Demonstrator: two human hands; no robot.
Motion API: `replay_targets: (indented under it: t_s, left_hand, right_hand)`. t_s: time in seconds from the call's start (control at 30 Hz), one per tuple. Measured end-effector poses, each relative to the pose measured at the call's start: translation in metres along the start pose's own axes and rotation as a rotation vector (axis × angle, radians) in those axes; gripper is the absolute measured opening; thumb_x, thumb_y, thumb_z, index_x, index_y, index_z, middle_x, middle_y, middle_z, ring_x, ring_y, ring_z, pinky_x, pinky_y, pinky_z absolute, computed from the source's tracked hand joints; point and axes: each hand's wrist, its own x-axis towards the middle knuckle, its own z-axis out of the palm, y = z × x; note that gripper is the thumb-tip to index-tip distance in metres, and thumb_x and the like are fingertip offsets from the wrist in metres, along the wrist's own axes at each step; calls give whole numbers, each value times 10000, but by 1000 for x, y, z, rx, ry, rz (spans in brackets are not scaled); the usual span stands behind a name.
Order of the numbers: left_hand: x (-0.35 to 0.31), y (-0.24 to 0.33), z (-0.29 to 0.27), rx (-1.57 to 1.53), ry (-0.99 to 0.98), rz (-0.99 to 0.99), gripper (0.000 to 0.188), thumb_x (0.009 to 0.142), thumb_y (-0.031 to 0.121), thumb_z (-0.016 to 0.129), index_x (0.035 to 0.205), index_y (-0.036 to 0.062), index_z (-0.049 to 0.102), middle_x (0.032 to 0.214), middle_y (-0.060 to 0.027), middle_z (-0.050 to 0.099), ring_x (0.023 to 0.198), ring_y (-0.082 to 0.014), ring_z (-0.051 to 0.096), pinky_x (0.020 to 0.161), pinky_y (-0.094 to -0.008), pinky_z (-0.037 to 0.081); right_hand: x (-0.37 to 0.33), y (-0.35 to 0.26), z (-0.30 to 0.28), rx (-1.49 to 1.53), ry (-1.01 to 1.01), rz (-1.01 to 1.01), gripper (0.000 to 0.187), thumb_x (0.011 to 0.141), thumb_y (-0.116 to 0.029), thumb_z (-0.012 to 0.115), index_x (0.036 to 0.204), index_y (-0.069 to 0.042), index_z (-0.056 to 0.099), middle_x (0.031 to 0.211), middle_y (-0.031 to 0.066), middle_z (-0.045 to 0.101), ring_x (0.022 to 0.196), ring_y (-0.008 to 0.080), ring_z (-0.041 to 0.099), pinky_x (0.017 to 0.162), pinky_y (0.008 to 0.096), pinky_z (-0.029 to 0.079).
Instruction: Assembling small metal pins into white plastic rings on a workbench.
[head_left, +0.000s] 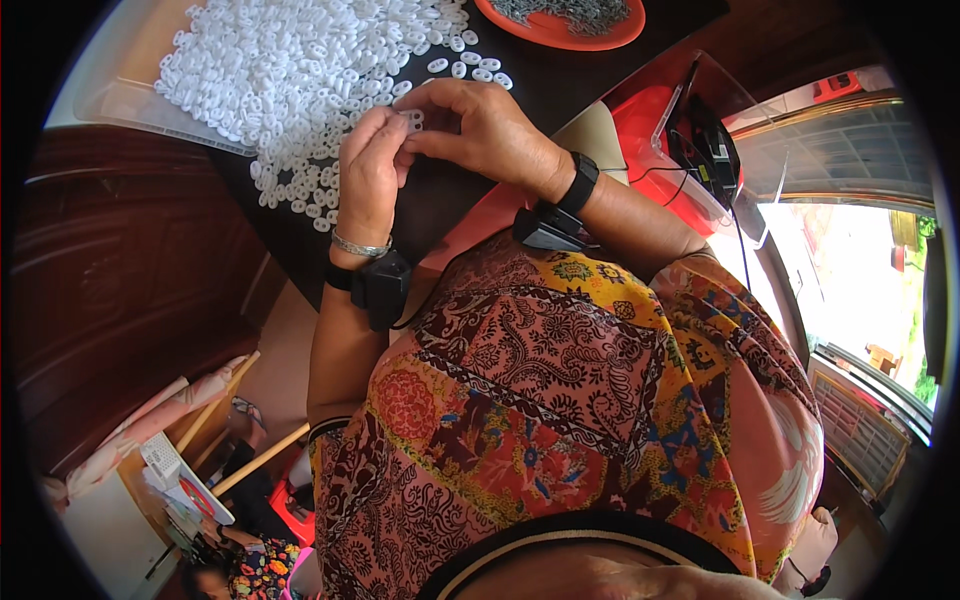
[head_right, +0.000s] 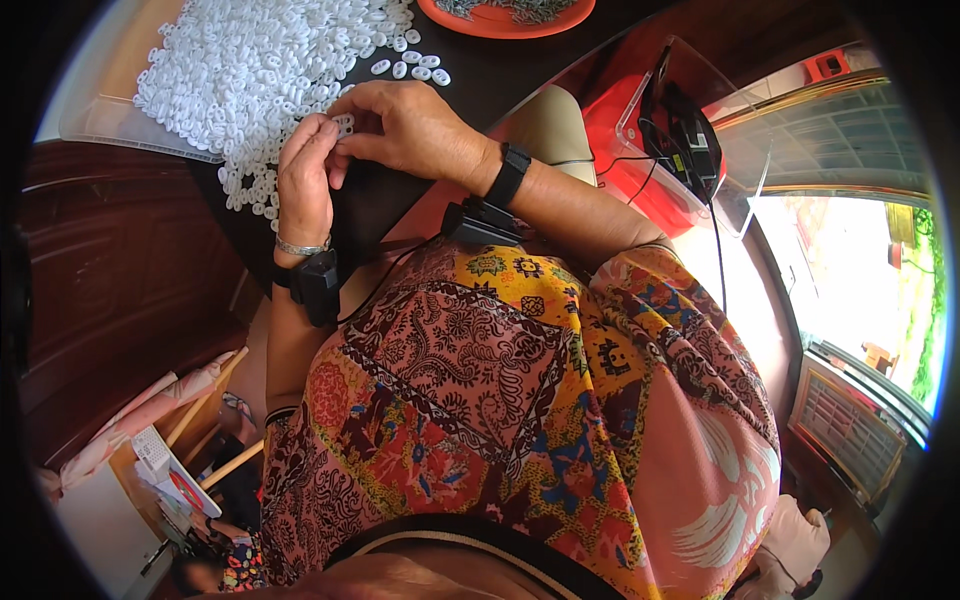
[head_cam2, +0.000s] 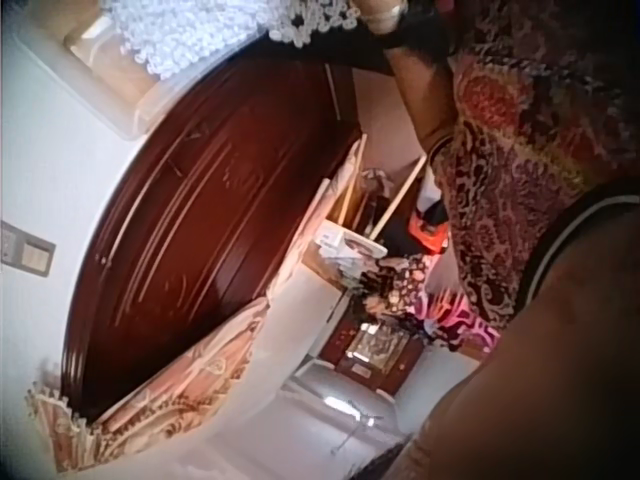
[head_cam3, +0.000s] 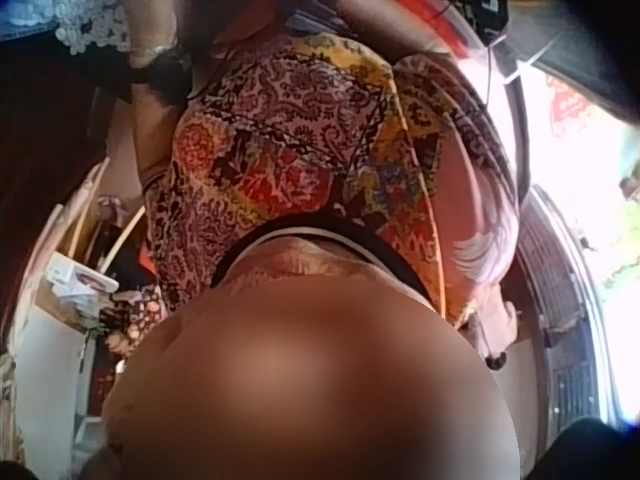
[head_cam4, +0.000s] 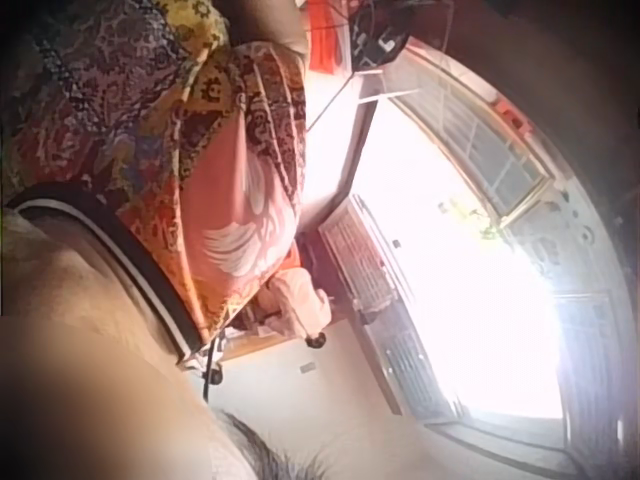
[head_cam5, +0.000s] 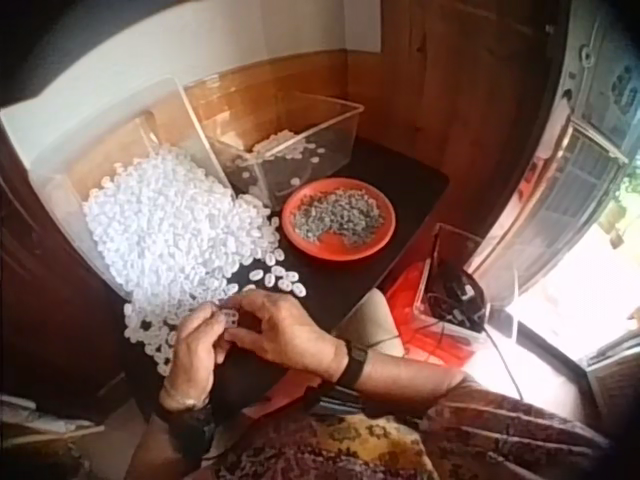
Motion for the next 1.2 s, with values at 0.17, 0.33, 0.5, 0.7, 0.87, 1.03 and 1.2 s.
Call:
replay_targets:
  t_s: [0.17, 0.33, 0.5, 0.7, 0.87, 1.03, 1.2]
  left_hand:
    - [2, -2, -4, 6, 7, 13, 222, 884, 184, 490, 708, 58, 542, 624, 29, 468, 529, -42, 388, 454, -193, 290]
    - [1, -3, -5, 19, 4, 38, 239, 883, 192, 486, 709, 39, 547, 615, 13, 486, 528, -53, 407, 454, -196, 306]
    - [-2, -5, -4, 33, -21, 37, 242, 886, 198, 482, 713, 44, 554, 608, 16, 486, 520, -48, 404, 454, -191, 304]
    - [-1, -5, 1, 30, -22, 13, 225, 907, 185, 460, 727, 64, 523, 614, 10, 480, 509, -58, 396, 457, -195, 289]
    - [-3, -6, -1, 9, -4, 37, 222, 910, 185, 463, 720, 81, 512, 599, 34, 441, 502, -45, 370, 444, -188, 268]
    - [-2, -8, 10, -38, 42, 50, 226, 920, 180, 455, 707, 108, 473, 629, 64, 365, 539, -17, 319, 459, -180, 234]
    - [-4, -14, 7, -66, 38, 118, 237, 923, 148, 438, 695, 87, 461, 619, 63, 365, 546, -16, 320, 468, -199, 240]
  right_hand:
    - [-1, -3, -1, -31, 27, -57, 348, 764, -160, 706, 1091, -72, 624, 812, 85, 652, 703, 184, 642, 624, 279, 509]
    - [-3, -1, 0, -23, 32, -124, 313, 781, -140, 687, 1077, -56, 628, 821, 92, 653, 744, 201, 649, 656, 290, 509]
    - [-6, -2, -1, 10, 20, -77, 278, 786, -137, 686, 1042, -40, 638, 830, 96, 656, 761, 210, 653, 664, 293, 510]
    - [-5, 1, -1, 2, 28, -56, 249, 787, -137, 688, 1008, -32, 643, 818, 97, 658, 750, 209, 656, 651, 288, 511]
    - [-2, -8, -4, -39, 14, -71, 227, 775, -115, 686, 985, -36, 648, 808, 106, 653, 730, 217, 652, 647, 292, 510]
    - [-1, -1, -5, -42, -2, -46, 207, 771, -94, 667, 965, -28, 641, 814, 116, 647, 731, 266, 646, 640, 312, 509]
    - [0, -12, -3, -60, 19, -121, 195, 752, -94, 655, 933, -23, 637, 782, 129, 642, 701, 289, 639, 610, 341, 509]
